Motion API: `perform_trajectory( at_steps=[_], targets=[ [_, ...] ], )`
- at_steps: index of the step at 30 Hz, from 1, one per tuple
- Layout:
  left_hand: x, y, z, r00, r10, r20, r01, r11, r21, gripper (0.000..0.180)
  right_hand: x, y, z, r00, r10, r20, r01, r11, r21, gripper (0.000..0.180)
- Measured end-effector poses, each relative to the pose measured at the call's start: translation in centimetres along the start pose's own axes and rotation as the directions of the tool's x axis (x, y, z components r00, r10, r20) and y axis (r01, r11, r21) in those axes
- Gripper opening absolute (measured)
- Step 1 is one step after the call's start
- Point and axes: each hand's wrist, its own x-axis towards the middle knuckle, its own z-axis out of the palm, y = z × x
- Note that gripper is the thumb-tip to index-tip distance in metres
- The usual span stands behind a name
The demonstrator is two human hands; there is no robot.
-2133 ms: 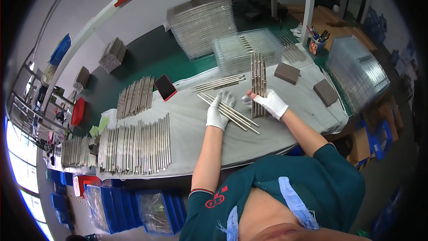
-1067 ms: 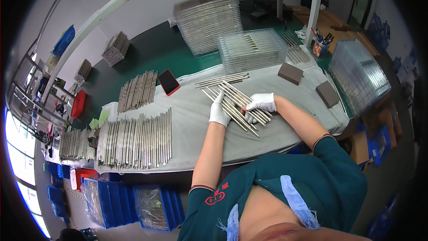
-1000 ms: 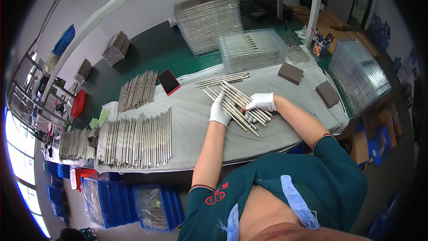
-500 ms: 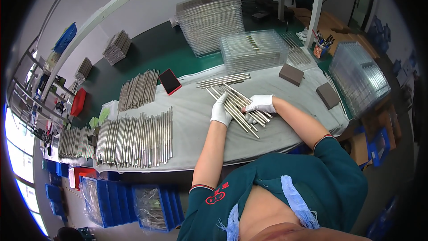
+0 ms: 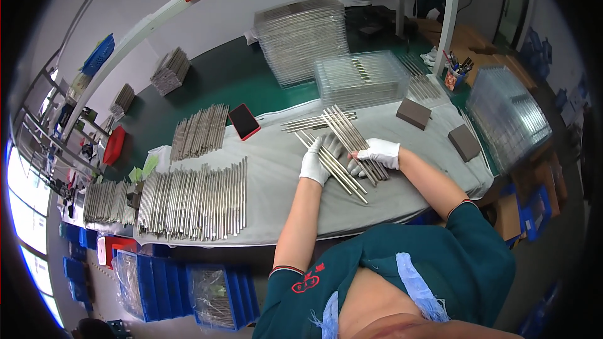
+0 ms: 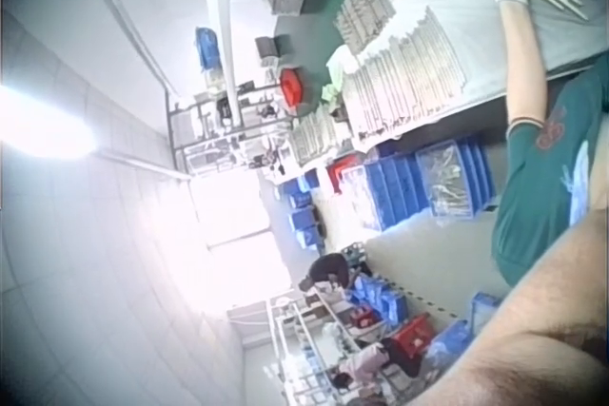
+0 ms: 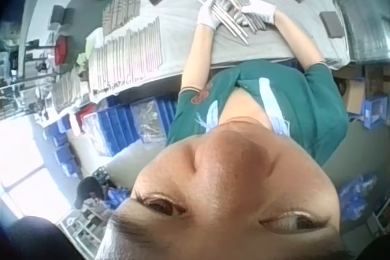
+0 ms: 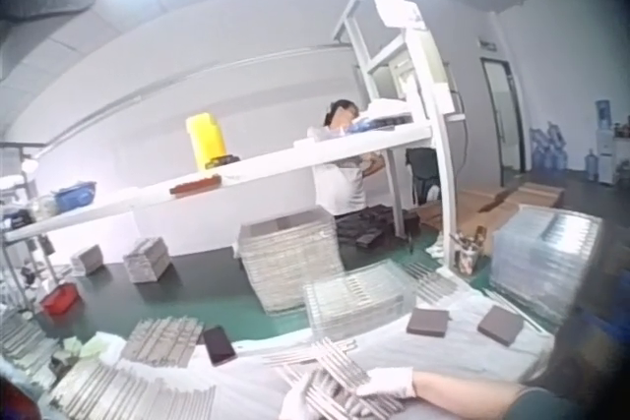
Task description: Organizing and stacking thin metal rods on a workbench into plastic trays.
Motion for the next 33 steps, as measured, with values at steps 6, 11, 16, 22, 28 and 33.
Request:
perform_trajectory(
  at_steps=[6, 11, 16, 22, 28, 33],
  targets=[
    [-0.2, 0.1, 0.7, 0.991, 0.048, -0.121, -0.038, 0.996, 0.081, 0.02, -1.8, -1.6, 1.1, 0.848, -0.465, -0.255, 0.444, 0.886, -0.136, 0.031],
    [-0.6, 0.0, 1.1, 0.988, 0.055, -0.142, -0.045, 0.997, 0.068, 0.019, -0.3, 1.8, 0.5, 0.679, -0.644, -0.351, 0.583, 0.764, -0.274, 0.027],
    [-0.5, -0.1, 1.0, 0.988, 0.066, -0.137, -0.055, 0.995, 0.08, 0.021, -0.3, 3.1, 0.6, 0.704, -0.585, -0.403, 0.511, 0.811, -0.285, 0.027],
    [-0.7, -0.2, 1.2, 0.986, 0.075, -0.149, -0.063, 0.994, 0.086, 0.019, 0.1, 3.2, 0.1, 0.743, -0.542, -0.392, 0.511, 0.839, -0.189, 0.028],
    [-0.6, -0.1, 1.1, 0.988, 0.073, -0.14, -0.059, 0.994, 0.097, 0.019, -0.6, 2.9, 0.7, 0.771, -0.524, -0.363, 0.511, 0.848, -0.139, 0.028],
    [-0.7, -0.1, 1.1, 0.99, 0.07, -0.124, -0.059, 0.994, 0.095, 0.022, -0.5, 3.3, 0.7, 0.759, -0.548, -0.351, 0.524, 0.835, -0.17, 0.026]
  ],
)
